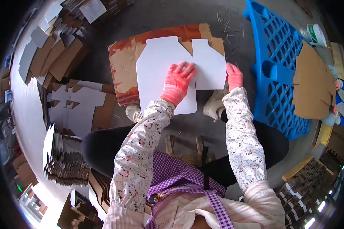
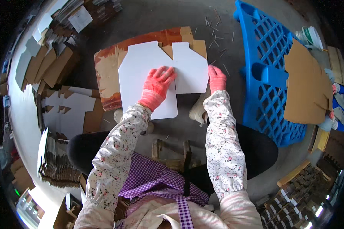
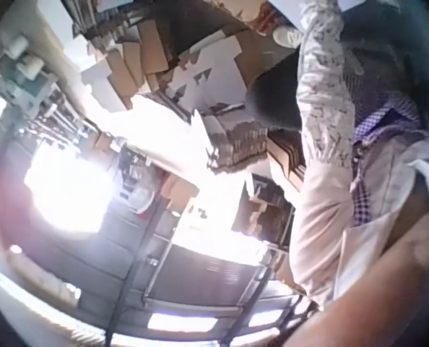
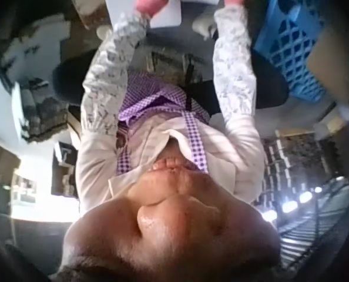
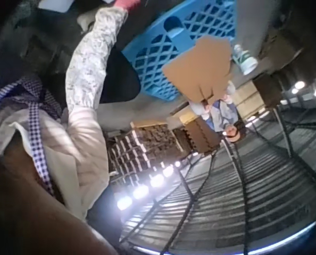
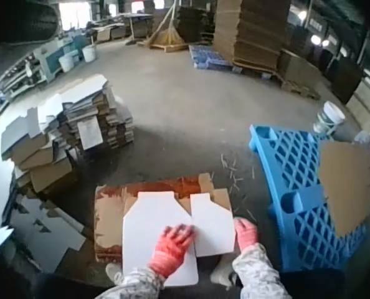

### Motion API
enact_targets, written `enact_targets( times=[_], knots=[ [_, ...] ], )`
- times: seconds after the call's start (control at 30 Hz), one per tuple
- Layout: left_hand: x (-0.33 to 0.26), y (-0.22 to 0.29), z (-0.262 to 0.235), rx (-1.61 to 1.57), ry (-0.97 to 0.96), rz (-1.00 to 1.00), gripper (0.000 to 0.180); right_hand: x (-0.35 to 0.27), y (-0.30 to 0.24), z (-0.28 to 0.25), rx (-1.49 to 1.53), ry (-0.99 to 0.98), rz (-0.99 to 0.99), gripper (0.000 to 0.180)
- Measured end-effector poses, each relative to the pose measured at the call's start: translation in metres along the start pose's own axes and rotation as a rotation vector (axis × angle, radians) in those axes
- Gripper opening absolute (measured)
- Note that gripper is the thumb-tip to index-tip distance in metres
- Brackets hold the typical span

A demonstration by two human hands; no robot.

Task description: The person picks up white and brown cardboard pieces, aligns them on a wooden stool, and stacks the assembled units onto a blue plastic pallet.

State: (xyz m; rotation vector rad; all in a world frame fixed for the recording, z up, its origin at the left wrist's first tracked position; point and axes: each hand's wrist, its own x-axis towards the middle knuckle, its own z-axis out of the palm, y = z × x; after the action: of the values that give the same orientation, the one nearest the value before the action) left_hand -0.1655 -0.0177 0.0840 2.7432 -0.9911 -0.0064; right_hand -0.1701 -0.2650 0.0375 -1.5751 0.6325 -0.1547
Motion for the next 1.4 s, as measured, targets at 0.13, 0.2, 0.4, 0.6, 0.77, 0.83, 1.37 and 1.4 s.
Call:
enact_targets(
  times=[0.13,0.2,0.4,0.6,0.77,0.83,1.37,1.4],
  knots=[
    [-0.003,-0.003,-0.007,-0.028,0.023,-0.039,0.048,-0.003,-0.018,0.012,0.079,-0.013,-0.011,0.025],
    [-0.008,-0.008,-0.013,-0.009,-0.014,-0.040,0.048,0.000,-0.018,0.016,-0.181,-0.082,-0.046,0.024],
    [-0.008,-0.014,-0.012,0.064,-0.038,0.014,0.051,0.008,-0.014,0.021,-0.136,-0.092,0.014,0.028],
    [-0.006,-0.013,-0.019,0.026,-0.102,-0.020,0.052,0.007,-0.024,0.029,-0.548,-0.040,-0.075,0.032],
    [0.001,-0.013,-0.024,-0.020,-0.137,-0.039,0.053,0.001,-0.052,0.032,-1.026,-0.036,-0.138,0.032],
    [0.003,-0.009,-0.019,-0.043,-0.098,-0.020,0.053,-0.007,-0.073,0.025,-1.142,-0.099,-0.010,0.032],
    [0.025,-0.025,0.009,-0.254,0.131,0.059,0.038,-0.114,-0.208,-0.170,-1.817,0.566,-0.250,0.091],
    [0.026,-0.025,0.016,-0.262,0.129,0.080,0.037,-0.119,-0.206,-0.171,-1.807,0.546,-0.318,0.088]
  ],
)
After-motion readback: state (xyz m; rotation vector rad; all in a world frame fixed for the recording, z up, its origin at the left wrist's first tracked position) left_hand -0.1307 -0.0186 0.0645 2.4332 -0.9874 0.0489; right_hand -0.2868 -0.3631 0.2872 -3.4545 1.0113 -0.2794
